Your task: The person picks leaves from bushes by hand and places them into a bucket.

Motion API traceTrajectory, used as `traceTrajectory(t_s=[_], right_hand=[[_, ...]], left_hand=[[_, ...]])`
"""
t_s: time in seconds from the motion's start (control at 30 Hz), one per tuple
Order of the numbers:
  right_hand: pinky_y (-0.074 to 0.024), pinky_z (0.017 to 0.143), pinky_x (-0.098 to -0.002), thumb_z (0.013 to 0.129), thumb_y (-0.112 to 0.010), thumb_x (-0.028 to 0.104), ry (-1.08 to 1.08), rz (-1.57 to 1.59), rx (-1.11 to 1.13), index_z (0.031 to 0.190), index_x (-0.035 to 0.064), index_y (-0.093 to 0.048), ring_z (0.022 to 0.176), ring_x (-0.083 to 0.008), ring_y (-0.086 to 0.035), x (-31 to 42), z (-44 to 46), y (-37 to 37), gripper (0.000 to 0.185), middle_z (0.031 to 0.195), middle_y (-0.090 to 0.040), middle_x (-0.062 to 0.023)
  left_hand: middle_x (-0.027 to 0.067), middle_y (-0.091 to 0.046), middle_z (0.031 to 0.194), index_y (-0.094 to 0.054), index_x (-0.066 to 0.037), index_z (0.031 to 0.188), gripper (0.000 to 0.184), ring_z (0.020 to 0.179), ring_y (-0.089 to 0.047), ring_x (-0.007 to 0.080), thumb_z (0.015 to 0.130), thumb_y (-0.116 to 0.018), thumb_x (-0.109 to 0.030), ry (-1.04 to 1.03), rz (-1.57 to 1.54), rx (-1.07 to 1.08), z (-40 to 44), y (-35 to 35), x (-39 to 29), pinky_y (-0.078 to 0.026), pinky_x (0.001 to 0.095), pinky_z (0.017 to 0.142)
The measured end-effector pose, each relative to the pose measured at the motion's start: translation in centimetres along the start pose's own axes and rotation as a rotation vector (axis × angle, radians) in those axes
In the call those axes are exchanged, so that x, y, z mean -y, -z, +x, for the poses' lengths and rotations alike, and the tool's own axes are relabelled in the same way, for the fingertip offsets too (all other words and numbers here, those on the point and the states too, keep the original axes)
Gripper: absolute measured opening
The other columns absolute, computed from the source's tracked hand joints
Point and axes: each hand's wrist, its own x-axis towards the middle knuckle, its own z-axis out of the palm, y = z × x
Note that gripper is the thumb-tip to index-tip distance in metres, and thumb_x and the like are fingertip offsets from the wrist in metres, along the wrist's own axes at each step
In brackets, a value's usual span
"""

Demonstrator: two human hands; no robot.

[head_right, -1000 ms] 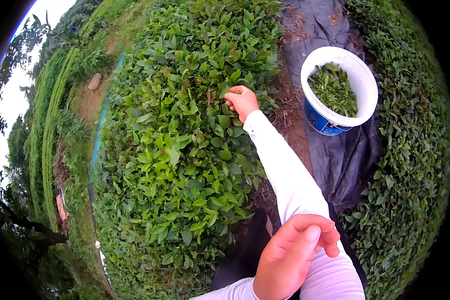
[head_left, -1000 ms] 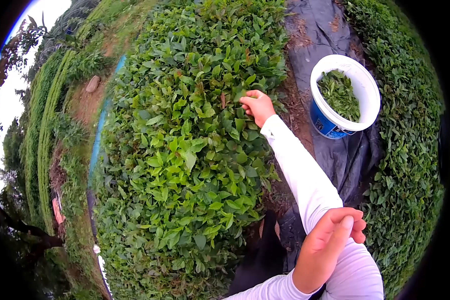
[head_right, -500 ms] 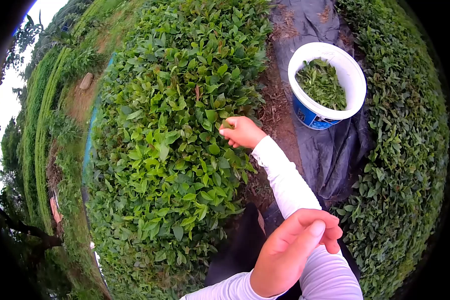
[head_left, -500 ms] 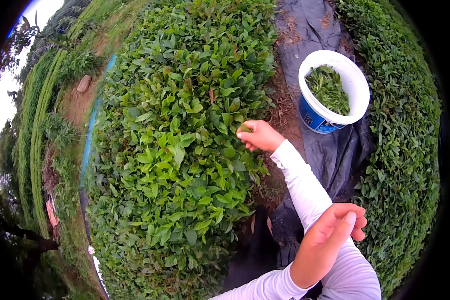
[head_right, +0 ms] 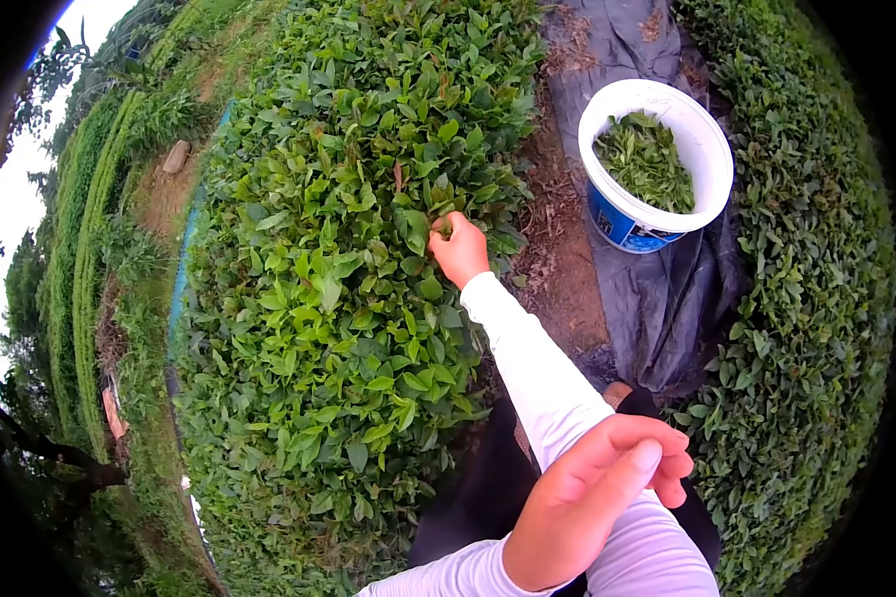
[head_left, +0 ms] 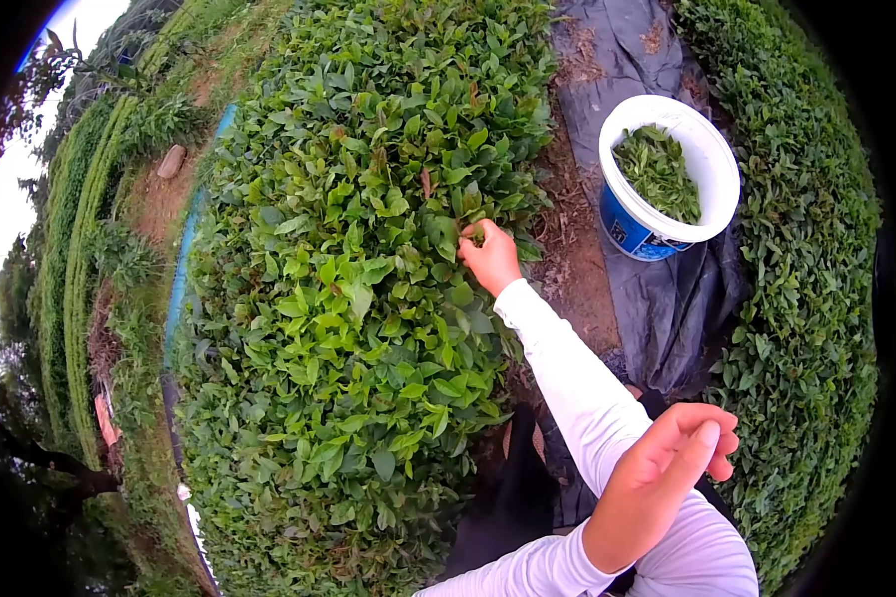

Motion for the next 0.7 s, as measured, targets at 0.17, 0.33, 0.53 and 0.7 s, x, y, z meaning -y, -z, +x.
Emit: traceTrajectory(t_s=[0.17, 0.33, 0.53, 0.7], right_hand=[[-0.0544, 0.055, -0.0253, 0.083, -0.058, 0.0, -0.536, 0.873, 0.338, 0.106, 0.0001, -0.046, 0.065, -0.0134, -0.061, 0.0, -5.1, 3.1, 0.026, 0.089, -0.061, -0.0121], [-0.0563, 0.062, -0.0252, 0.084, -0.054, -0.003, -0.406, 0.949, 0.277, 0.105, -0.0002, -0.051, 0.072, -0.0141, -0.062, 1.9, -5.8, 8.6, 0.021, 0.092, -0.06, -0.0126], [-0.0528, 0.064, -0.0248, 0.084, -0.051, -0.002, -0.212, 0.558, 0.146, 0.092, 0.0023, -0.05, 0.078, -0.0158, -0.062, 3.6, 1.0, 8.8, 0.009, 0.099, -0.059, -0.0122], [-0.0485, 0.072, -0.0351, 0.073, -0.06, 0.008, 0.428, -0.424, 0.221, 0.094, 0.0066, -0.064, 0.083, -0.0262, -0.061, 3.5, 4.1, 4.8, 0.022, 0.086, -0.062, -0.012]], left_hand=[[0.0017, -0.054, 0.093, -0.049, -0.002, 0.111, 0.023, 0.081, -0.052, 0.0084, 0.096, -0.043, -0.018, -0.003, -0.013, 0.015, 0.0, 0.0, 0.0, -0.043, 0.0213, 0.075], [0.0015, -0.054, 0.092, -0.05, -0.002, 0.11, 0.023, 0.08, -0.052, 0.0081, 0.096, -0.044, -0.018, 0.022, 0.009, 0.007, -0.1, 0.2, -0.5, -0.043, 0.0212, 0.074], [0.0013, -0.053, 0.092, -0.05, -0.002, 0.111, 0.023, 0.079, -0.051, 0.0077, 0.095, -0.044, -0.017, 0.009, 0.034, 0.017, -0.2, 0.1, -0.5, -0.043, 0.0211, 0.075], [0.0015, -0.053, 0.092, -0.05, -0.002, 0.11, 0.022, 0.079, -0.051, 0.0076, 0.096, -0.043, -0.017, -0.036, 0.043, -0.001, 0.1, 0.0, -0.4, -0.043, 0.0212, 0.075]])
